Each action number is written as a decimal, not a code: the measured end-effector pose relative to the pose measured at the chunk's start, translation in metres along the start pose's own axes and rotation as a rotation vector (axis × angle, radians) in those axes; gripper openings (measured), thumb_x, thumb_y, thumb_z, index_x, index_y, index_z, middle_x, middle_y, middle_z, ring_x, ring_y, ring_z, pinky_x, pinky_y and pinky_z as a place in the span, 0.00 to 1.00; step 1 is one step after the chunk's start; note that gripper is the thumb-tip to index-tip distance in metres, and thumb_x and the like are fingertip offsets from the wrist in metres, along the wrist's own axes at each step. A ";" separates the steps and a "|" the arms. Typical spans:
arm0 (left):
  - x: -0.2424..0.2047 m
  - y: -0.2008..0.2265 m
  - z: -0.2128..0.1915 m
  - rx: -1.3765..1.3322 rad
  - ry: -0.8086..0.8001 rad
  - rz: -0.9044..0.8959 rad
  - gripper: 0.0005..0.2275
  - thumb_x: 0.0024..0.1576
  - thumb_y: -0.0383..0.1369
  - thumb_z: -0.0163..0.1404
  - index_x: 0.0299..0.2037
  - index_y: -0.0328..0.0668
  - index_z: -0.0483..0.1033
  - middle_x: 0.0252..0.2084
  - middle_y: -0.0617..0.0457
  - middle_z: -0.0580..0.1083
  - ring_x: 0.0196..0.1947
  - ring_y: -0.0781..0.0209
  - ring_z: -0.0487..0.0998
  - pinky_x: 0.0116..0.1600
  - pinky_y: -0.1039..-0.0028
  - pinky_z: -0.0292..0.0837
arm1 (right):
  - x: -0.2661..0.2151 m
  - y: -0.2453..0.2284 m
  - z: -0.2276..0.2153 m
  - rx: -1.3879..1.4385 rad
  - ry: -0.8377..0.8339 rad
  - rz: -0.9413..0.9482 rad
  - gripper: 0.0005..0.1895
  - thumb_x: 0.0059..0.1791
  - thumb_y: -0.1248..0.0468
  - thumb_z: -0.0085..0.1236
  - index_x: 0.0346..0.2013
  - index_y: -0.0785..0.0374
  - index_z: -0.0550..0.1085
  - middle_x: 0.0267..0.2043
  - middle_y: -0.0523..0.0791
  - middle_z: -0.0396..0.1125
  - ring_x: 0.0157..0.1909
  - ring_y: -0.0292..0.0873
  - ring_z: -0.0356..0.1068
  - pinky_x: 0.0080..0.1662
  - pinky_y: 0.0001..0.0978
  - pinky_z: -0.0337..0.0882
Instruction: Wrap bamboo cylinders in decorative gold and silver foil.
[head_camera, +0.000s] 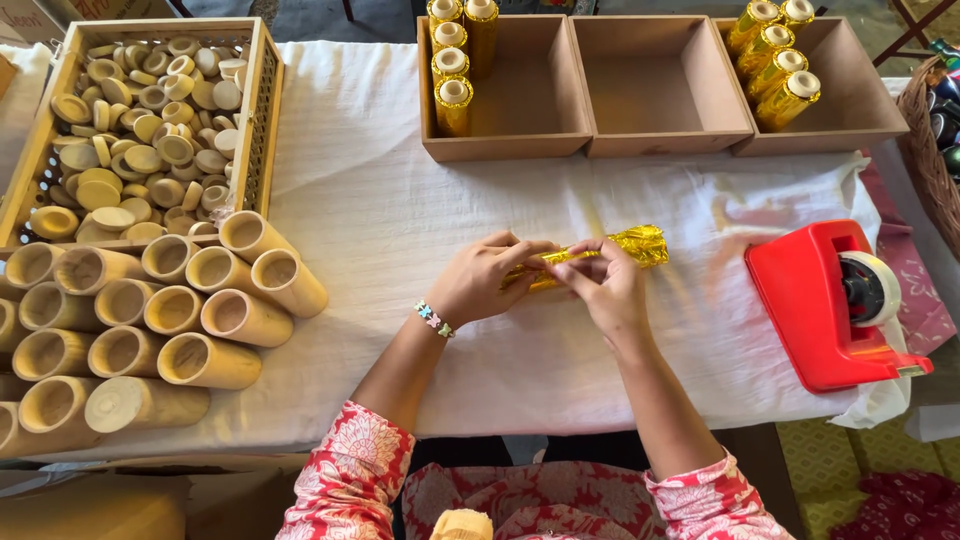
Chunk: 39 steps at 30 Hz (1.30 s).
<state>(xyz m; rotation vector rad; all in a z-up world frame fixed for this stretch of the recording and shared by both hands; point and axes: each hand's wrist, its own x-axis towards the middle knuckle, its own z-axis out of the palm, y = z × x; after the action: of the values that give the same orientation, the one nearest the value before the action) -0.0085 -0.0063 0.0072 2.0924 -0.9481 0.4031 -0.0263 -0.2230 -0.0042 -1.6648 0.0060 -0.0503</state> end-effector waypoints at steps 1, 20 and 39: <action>0.000 0.000 0.000 -0.008 0.003 0.006 0.19 0.54 0.29 0.58 0.57 0.48 0.75 0.40 0.58 0.82 0.41 0.57 0.78 0.48 0.68 0.77 | -0.001 0.001 0.000 -0.014 -0.001 0.027 0.11 0.47 0.70 0.65 0.41 0.64 0.74 0.33 0.44 0.75 0.33 0.31 0.72 0.35 0.22 0.71; -0.001 -0.001 0.001 -0.038 0.001 -0.039 0.20 0.53 0.27 0.58 0.57 0.49 0.75 0.41 0.58 0.82 0.45 0.58 0.79 0.50 0.69 0.78 | -0.014 -0.009 0.013 -0.405 0.062 -0.184 0.09 0.44 0.69 0.67 0.32 0.68 0.75 0.31 0.45 0.77 0.33 0.34 0.77 0.39 0.25 0.77; -0.001 -0.002 0.001 -0.051 0.025 -0.057 0.18 0.54 0.26 0.57 0.55 0.48 0.76 0.41 0.59 0.83 0.43 0.59 0.79 0.49 0.69 0.79 | -0.012 -0.011 0.001 -0.601 0.147 -0.246 0.15 0.42 0.62 0.73 0.24 0.66 0.74 0.23 0.44 0.72 0.25 0.34 0.72 0.31 0.25 0.72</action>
<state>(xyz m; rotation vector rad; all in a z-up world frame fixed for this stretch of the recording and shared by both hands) -0.0076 -0.0061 0.0047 2.0587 -0.8734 0.3718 -0.0389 -0.2203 0.0059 -2.2508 -0.0792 -0.3890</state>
